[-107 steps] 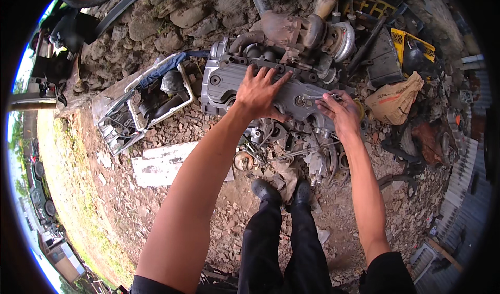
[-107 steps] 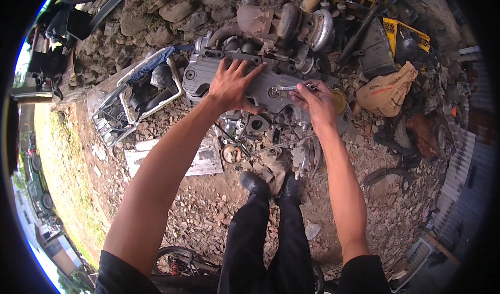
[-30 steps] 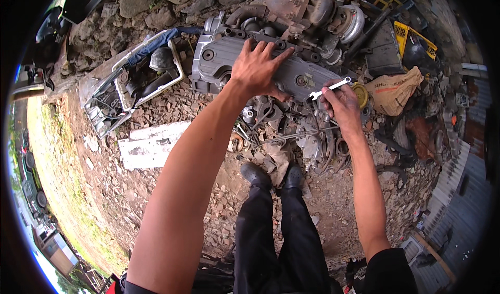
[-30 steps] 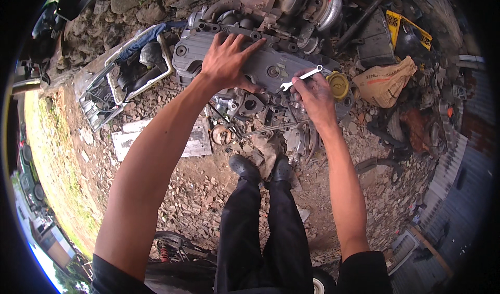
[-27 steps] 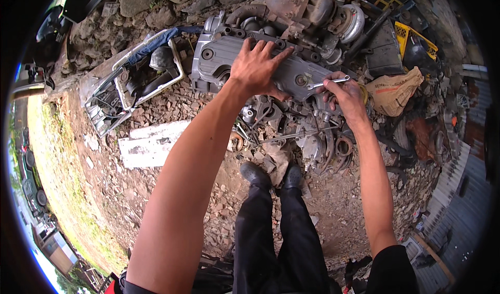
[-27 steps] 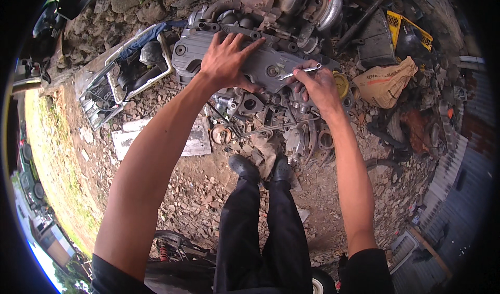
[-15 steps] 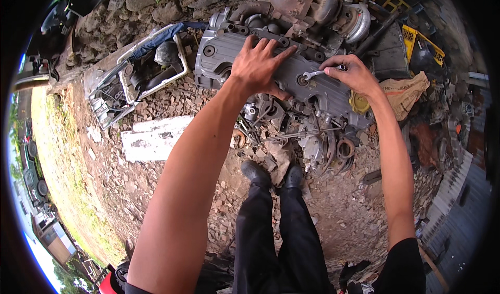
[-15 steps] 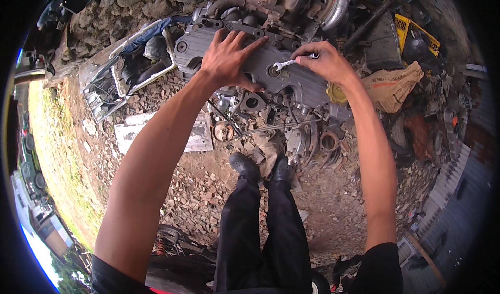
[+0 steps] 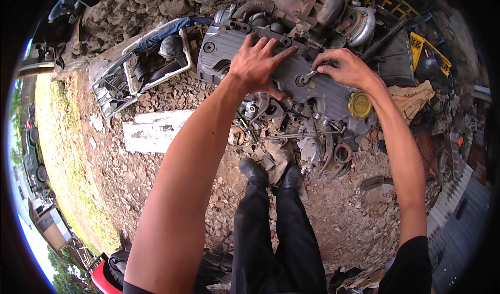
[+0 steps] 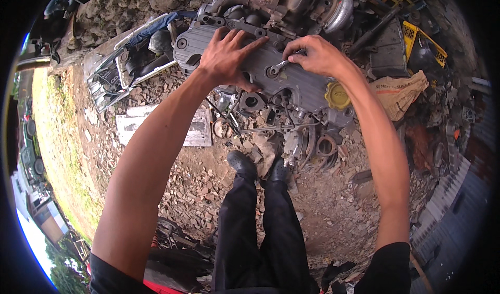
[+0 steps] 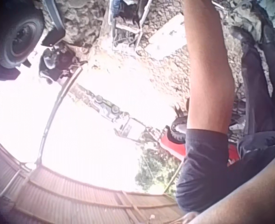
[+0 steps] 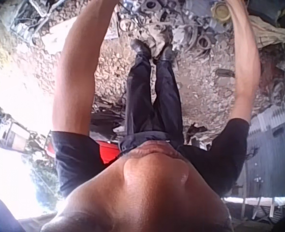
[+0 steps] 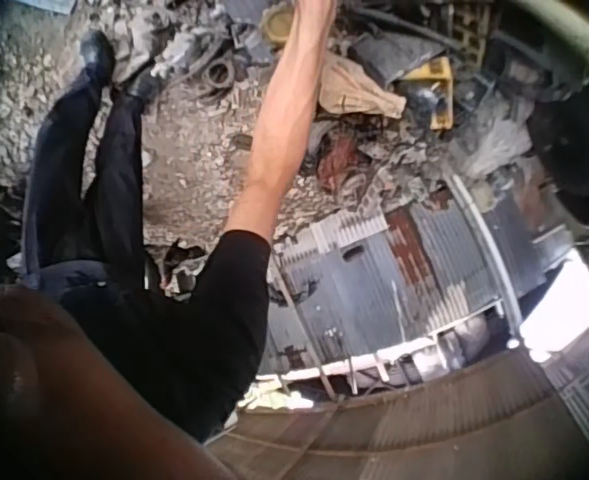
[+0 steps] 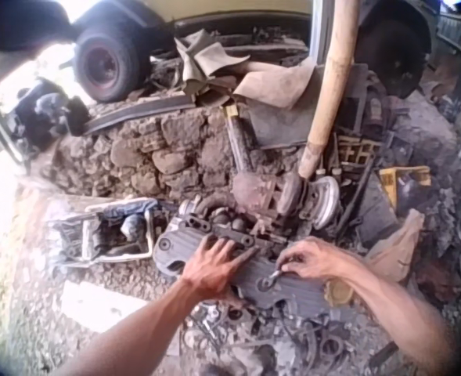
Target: The person picks up a metal engine cover and uses a wrench to tighten bolts on it. They then place the cover onto an engine block and continue tightening the bolts to secure it in place.
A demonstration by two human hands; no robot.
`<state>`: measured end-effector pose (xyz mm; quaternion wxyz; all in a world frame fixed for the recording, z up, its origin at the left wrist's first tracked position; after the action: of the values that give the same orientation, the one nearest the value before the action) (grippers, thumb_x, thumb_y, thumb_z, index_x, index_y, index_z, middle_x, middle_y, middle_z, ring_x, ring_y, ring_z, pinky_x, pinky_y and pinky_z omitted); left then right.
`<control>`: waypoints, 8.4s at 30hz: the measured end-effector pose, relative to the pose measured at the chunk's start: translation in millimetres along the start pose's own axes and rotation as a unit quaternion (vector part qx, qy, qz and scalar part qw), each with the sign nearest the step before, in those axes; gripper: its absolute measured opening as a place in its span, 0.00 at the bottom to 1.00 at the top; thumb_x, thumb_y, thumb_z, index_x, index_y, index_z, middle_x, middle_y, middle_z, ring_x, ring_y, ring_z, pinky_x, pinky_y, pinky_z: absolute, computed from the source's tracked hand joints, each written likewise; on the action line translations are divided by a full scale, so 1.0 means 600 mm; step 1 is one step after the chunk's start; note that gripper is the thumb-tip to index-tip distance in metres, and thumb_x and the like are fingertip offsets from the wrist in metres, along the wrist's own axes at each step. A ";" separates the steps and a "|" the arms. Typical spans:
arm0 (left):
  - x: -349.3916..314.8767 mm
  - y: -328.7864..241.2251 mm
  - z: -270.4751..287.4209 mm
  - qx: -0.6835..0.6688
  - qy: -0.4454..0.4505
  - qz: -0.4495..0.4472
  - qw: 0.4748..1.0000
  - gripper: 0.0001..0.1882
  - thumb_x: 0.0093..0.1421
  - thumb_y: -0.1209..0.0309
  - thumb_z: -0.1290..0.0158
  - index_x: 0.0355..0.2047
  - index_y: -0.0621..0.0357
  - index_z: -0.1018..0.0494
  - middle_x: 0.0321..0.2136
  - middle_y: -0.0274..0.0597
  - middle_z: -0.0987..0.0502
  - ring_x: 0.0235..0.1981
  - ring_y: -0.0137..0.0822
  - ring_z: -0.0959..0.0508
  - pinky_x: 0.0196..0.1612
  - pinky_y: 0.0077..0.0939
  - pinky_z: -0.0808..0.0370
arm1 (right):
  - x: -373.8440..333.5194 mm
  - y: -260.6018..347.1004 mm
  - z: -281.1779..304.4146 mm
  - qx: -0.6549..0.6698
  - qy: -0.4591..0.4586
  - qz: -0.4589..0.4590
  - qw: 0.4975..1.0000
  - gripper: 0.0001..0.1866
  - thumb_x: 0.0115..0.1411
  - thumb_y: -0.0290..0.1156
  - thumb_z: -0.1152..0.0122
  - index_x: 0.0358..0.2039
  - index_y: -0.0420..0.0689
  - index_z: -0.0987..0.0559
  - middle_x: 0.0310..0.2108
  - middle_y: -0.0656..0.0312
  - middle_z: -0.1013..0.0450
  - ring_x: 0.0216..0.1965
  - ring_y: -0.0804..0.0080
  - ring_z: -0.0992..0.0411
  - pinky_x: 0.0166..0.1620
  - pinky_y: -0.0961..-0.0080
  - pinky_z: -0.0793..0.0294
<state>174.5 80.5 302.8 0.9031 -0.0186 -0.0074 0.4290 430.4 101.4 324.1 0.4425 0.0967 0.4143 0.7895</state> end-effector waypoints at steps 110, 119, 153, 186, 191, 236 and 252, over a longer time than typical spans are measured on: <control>-0.034 0.091 0.035 -0.026 0.050 0.090 0.994 0.71 0.22 0.24 0.34 0.70 0.22 0.47 0.65 0.48 0.38 0.69 0.51 0.43 0.65 0.75 0.49 | -0.139 0.085 -0.158 -0.454 -0.067 -0.149 0.876 0.22 0.66 0.48 0.43 0.36 0.37 0.26 0.31 0.50 0.25 0.33 0.57 0.21 0.30 0.65 0.19; -0.038 0.092 0.026 -0.030 0.039 0.087 0.995 0.70 0.24 0.27 0.32 0.71 0.24 0.47 0.66 0.48 0.39 0.70 0.50 0.44 0.65 0.74 0.48 | -0.110 0.161 -0.213 -0.207 0.006 -0.204 0.957 0.17 0.62 0.33 0.38 0.37 0.28 0.27 0.28 0.35 0.24 0.33 0.38 0.22 0.37 0.48 0.23; -0.036 0.092 0.022 -0.027 -0.004 0.077 0.997 0.71 0.23 0.32 0.29 0.71 0.29 0.46 0.63 0.44 0.36 0.67 0.48 0.38 0.63 0.66 0.44 | 0.092 0.116 -0.140 -0.317 -0.246 0.170 0.900 0.10 0.64 0.35 0.42 0.39 0.42 0.25 0.35 0.56 0.27 0.39 0.55 0.28 0.41 0.60 0.27; -0.033 0.071 0.033 0.010 0.047 0.127 0.991 0.71 0.20 0.26 0.32 0.69 0.24 0.44 0.64 0.43 0.37 0.69 0.47 0.41 0.64 0.66 0.44 | -0.122 0.012 -0.107 -0.370 -0.230 0.014 0.900 0.11 0.61 0.35 0.39 0.35 0.40 0.26 0.38 0.53 0.30 0.41 0.54 0.30 0.44 0.60 0.28; -0.036 0.076 0.035 0.015 0.056 0.124 0.991 0.70 0.22 0.26 0.32 0.69 0.24 0.45 0.65 0.43 0.37 0.69 0.46 0.42 0.64 0.66 0.44 | -0.139 0.053 -0.165 -0.352 -0.270 -0.094 0.891 0.17 0.64 0.37 0.38 0.37 0.35 0.30 0.39 0.45 0.33 0.42 0.47 0.30 0.45 0.55 0.28; -0.046 0.090 0.019 -0.037 0.000 0.089 0.995 0.68 0.24 0.30 0.30 0.69 0.31 0.43 0.63 0.48 0.37 0.68 0.48 0.41 0.64 0.70 0.47 | 0.027 0.130 -0.166 -0.327 -0.140 0.292 0.888 0.09 0.55 0.33 0.37 0.36 0.47 0.21 0.33 0.63 0.27 0.37 0.66 0.27 0.39 0.67 0.30; -0.042 0.081 0.026 -0.040 -0.005 0.109 0.993 0.69 0.21 0.30 0.30 0.68 0.33 0.41 0.62 0.46 0.36 0.68 0.48 0.41 0.65 0.71 0.48 | 0.054 0.031 -0.064 -0.197 -0.337 -0.002 0.921 0.10 0.63 0.34 0.42 0.42 0.42 0.24 0.37 0.50 0.25 0.40 0.42 0.25 0.40 0.51 0.24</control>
<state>120.2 92.1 316.2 0.8496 -0.0530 -0.0269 0.5240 379.9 99.9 306.7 0.5676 0.2671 0.0772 0.7749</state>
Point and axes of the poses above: each hand's wrist, its own x-axis towards the middle knuckle, its own z-axis out of the back of the hand, y = z × x, the point moved 1 cm from there along x, towards the middle knuckle
